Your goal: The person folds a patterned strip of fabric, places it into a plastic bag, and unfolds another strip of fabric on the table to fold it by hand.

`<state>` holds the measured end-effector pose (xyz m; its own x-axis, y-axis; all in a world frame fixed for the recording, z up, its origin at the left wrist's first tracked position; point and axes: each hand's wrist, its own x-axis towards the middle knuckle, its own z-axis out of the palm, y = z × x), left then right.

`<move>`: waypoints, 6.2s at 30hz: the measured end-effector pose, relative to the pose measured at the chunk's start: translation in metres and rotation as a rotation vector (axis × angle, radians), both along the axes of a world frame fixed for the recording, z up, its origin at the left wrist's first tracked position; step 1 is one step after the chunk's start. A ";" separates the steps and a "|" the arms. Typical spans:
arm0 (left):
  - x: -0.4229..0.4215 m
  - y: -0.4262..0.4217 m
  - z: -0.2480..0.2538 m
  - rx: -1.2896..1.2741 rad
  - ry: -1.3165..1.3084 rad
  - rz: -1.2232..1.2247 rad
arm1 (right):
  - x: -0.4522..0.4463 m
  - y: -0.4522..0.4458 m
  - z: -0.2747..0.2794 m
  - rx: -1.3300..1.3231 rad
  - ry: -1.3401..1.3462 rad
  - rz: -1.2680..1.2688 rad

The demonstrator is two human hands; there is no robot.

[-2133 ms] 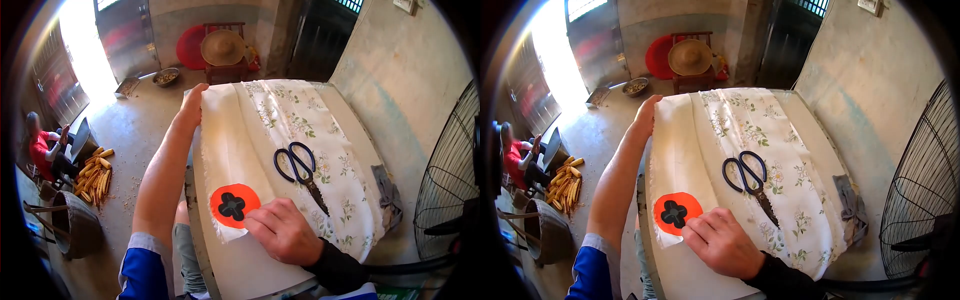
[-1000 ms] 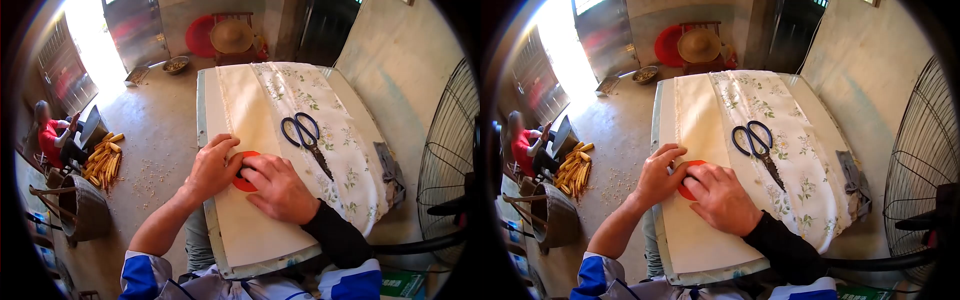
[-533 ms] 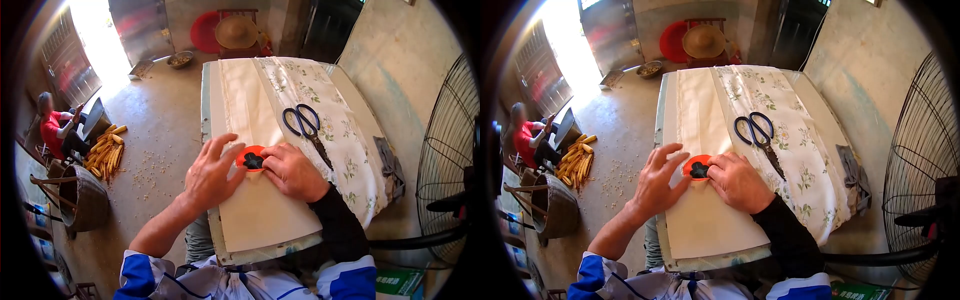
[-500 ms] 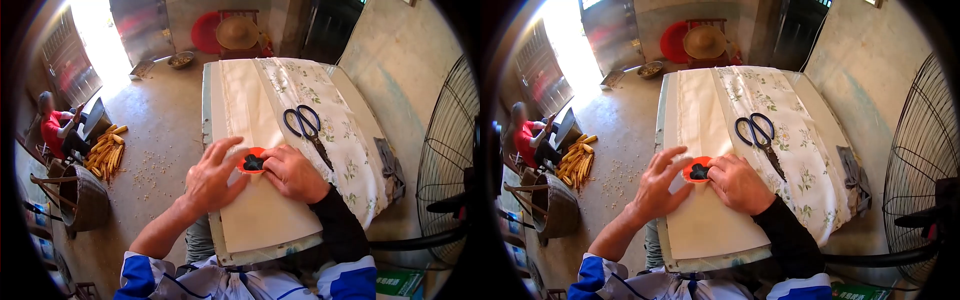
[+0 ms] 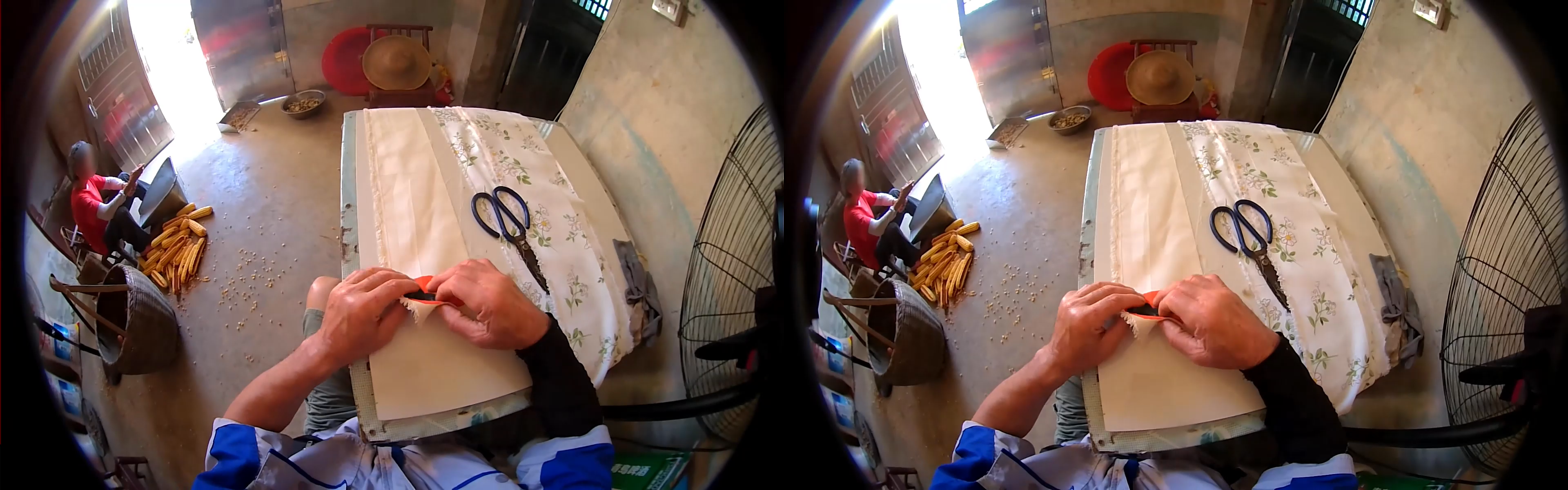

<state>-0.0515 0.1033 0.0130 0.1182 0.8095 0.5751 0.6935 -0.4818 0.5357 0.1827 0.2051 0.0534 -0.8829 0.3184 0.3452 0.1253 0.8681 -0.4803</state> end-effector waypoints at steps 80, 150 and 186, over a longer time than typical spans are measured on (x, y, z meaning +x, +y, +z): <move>0.018 -0.069 0.003 0.015 0.184 -0.071 | 0.062 -0.036 -0.014 0.172 0.038 -0.040; 0.064 -0.060 0.011 -0.234 0.254 -0.080 | 0.032 -0.051 -0.035 0.005 0.116 -0.605; 0.070 -0.079 0.009 -0.274 0.510 0.001 | 0.034 -0.106 -0.016 0.082 -0.185 -0.139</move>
<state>0.0184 0.0240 0.0217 0.3249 0.9211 0.2147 0.8969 -0.3721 0.2390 0.2163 0.0987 0.0376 -0.8830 0.4190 0.2118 0.3255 0.8714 -0.3670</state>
